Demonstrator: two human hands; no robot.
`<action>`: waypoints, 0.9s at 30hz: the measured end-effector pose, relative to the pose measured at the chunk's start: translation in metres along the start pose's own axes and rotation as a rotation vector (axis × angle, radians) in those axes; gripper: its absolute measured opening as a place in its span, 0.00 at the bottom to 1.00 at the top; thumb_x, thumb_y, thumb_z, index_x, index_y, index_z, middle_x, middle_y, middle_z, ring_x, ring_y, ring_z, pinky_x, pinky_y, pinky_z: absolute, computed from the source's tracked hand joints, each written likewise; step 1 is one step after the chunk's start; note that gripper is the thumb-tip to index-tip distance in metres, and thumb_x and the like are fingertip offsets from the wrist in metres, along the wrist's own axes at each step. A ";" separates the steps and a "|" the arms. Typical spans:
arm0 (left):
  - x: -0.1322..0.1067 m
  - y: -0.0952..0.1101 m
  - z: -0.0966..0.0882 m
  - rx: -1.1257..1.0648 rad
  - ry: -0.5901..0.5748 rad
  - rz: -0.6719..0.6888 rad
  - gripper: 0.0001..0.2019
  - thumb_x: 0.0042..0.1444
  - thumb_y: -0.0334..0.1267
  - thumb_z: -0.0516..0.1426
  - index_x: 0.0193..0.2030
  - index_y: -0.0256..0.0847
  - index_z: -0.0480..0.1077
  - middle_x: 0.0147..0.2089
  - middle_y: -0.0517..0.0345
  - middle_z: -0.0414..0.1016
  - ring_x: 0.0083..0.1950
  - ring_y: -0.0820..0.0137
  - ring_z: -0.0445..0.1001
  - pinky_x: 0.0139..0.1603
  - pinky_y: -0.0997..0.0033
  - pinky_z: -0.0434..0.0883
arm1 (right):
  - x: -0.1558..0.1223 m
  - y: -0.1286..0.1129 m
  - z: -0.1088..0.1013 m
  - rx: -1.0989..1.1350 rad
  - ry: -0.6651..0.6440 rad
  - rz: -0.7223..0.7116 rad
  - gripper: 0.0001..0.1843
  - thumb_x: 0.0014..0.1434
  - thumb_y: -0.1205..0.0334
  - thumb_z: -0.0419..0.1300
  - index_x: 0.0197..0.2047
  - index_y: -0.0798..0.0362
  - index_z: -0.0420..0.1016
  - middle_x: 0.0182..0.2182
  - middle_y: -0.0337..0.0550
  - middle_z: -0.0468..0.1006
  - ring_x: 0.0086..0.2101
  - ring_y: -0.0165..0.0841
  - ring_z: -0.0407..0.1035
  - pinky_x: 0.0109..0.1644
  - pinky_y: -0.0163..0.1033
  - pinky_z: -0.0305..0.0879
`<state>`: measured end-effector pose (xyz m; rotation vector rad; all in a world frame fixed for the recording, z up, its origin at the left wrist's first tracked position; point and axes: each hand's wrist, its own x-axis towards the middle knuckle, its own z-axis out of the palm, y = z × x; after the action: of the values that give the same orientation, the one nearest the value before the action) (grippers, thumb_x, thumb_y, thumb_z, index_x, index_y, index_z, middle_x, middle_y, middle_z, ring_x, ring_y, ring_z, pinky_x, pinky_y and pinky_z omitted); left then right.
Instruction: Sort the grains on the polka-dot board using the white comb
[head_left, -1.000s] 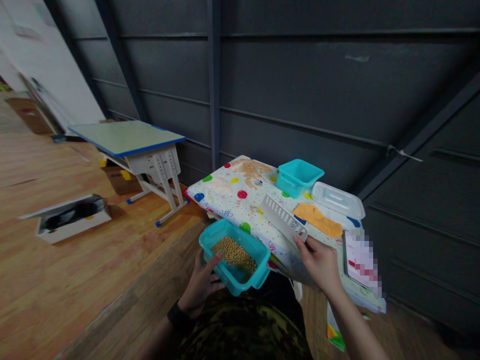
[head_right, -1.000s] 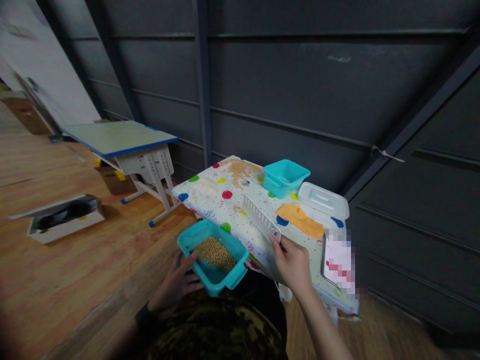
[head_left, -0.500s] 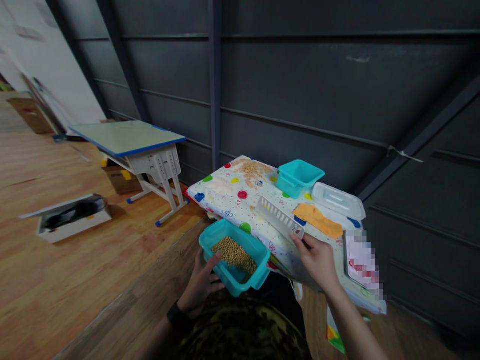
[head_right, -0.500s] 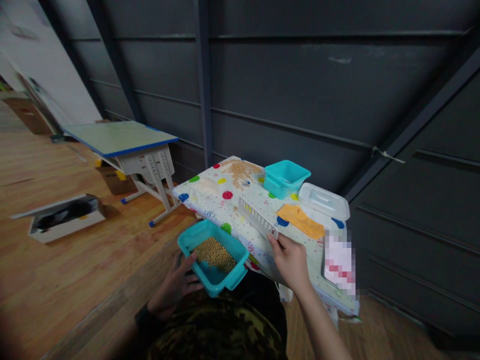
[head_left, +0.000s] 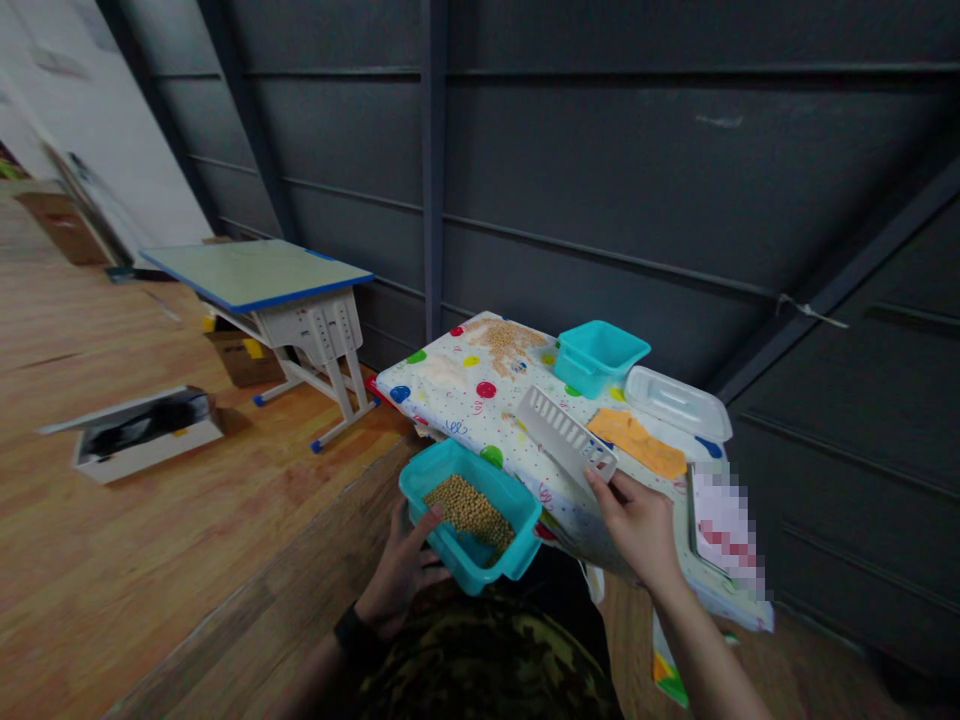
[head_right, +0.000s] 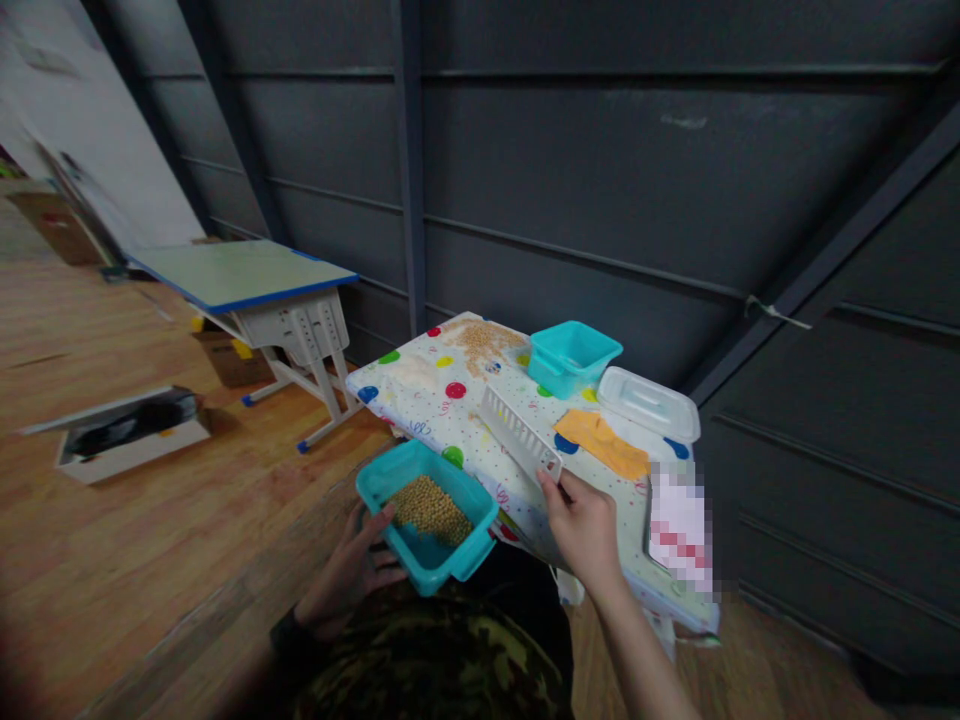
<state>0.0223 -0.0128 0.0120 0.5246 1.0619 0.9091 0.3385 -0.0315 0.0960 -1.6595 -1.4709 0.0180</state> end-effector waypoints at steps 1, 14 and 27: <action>0.001 -0.001 -0.001 0.004 -0.007 0.005 0.55 0.58 0.62 0.75 0.83 0.59 0.49 0.75 0.33 0.76 0.43 0.55 0.91 0.41 0.56 0.85 | 0.005 0.002 0.004 -0.020 0.010 0.006 0.39 0.71 0.26 0.57 0.22 0.49 0.76 0.17 0.43 0.76 0.21 0.36 0.68 0.28 0.39 0.59; 0.001 0.001 0.001 -0.046 0.031 0.017 0.52 0.56 0.60 0.77 0.79 0.58 0.54 0.76 0.35 0.76 0.48 0.51 0.92 0.49 0.48 0.88 | -0.014 -0.012 -0.010 0.042 -0.087 -0.061 0.38 0.73 0.30 0.60 0.21 0.49 0.73 0.16 0.39 0.73 0.19 0.32 0.67 0.26 0.37 0.57; -0.005 0.009 0.007 -0.054 0.045 -0.019 0.50 0.61 0.56 0.76 0.80 0.57 0.51 0.74 0.33 0.78 0.48 0.51 0.93 0.51 0.46 0.89 | -0.027 -0.024 -0.008 0.074 -0.125 -0.047 0.34 0.73 0.33 0.61 0.24 0.49 0.79 0.20 0.43 0.81 0.22 0.36 0.73 0.28 0.37 0.65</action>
<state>0.0240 -0.0120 0.0240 0.4501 1.0784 0.9338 0.3162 -0.0608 0.1013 -1.5879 -1.5832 0.1513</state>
